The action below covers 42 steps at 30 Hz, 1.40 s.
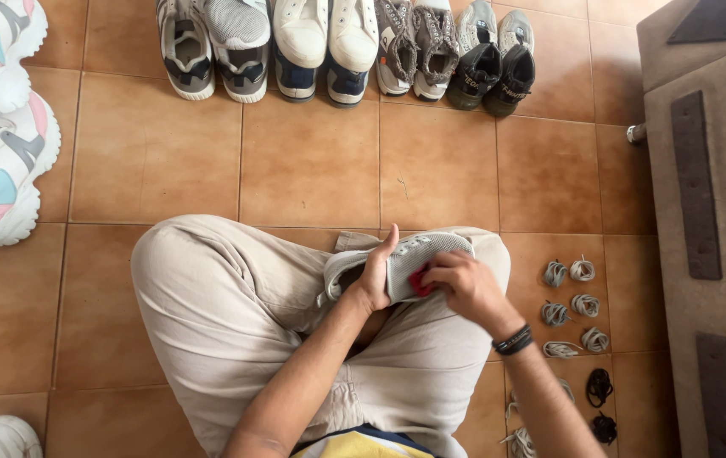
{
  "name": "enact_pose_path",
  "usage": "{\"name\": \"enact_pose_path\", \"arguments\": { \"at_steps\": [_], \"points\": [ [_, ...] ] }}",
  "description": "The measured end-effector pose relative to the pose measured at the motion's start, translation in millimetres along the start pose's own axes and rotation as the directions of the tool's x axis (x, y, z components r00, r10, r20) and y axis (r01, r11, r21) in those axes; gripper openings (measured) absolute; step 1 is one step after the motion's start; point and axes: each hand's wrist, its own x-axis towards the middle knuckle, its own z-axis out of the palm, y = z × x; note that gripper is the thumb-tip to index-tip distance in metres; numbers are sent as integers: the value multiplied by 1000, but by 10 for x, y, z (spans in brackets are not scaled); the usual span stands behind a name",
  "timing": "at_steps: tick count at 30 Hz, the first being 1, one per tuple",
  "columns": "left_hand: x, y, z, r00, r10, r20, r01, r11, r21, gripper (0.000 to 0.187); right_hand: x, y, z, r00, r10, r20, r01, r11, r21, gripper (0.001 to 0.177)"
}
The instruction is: The person sits on the floor and wipes a grey sneaker with a red cloth. They remove the laces, tie them into a knot, and place them on the floor. The person continues to wipe the shoe thoroughly and then places it back in a line with other shoes.
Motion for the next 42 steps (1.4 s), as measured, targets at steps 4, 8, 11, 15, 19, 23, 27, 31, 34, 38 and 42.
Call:
{"name": "enact_pose_path", "arguments": {
  "at_steps": [4, 8, 11, 15, 19, 23, 27, 31, 34, 38, 42],
  "points": [
    [3, -9, 18, 997, 21, -75, -14, 996, 91, 83, 8, -71, 108, 1000, -9, 15, 7, 992, 124, 26],
    [-35, 26, 98, 996, 13, -83, -7, 997, 77, 81, 3, 95, -49, 1000, 20, 22, -20, 1000, 9, 27],
    [-37, 50, 125, 998, 19, -66, -14, 997, 79, 82, -101, 192, -113, 994, 80, -76, -90, 987, -131, 26],
    [-39, 24, 78, 987, 17, -162, -7, 998, 66, 84, -294, 167, 60, 941, 158, -299, -206, 969, -138, 26],
    [-3, 4, 65, 983, 65, -173, -62, 998, 25, 83, -494, 22, 402, 809, 378, -451, -398, 916, 52, 24],
    [-72, -26, 224, 993, 97, -65, -106, 984, -146, 83, -631, -45, 539, 739, 449, -503, -317, 890, 328, 25],
    [-48, -254, 557, 978, 108, -180, -157, 946, -285, 78, -657, 5, 329, 539, 417, -731, -251, 909, 334, 21],
    [43, -391, 653, 984, 135, -114, -156, 965, -210, 78, -434, 83, 134, 521, 298, -800, -307, 940, 150, 23],
    [103, -412, 485, 983, 153, -106, -167, 975, -147, 69, -218, 133, 195, 579, 360, -732, -368, 916, 160, 21],
    [166, -394, 316, 971, 173, -165, -129, 961, 246, 58, -85, 173, 338, 538, 434, -722, -328, 898, 294, 21],
    [88, -405, 326, 952, 302, 50, -250, 670, 699, 60, -179, 226, 367, 437, 486, -757, -283, 873, 397, 21]
  ]
}}
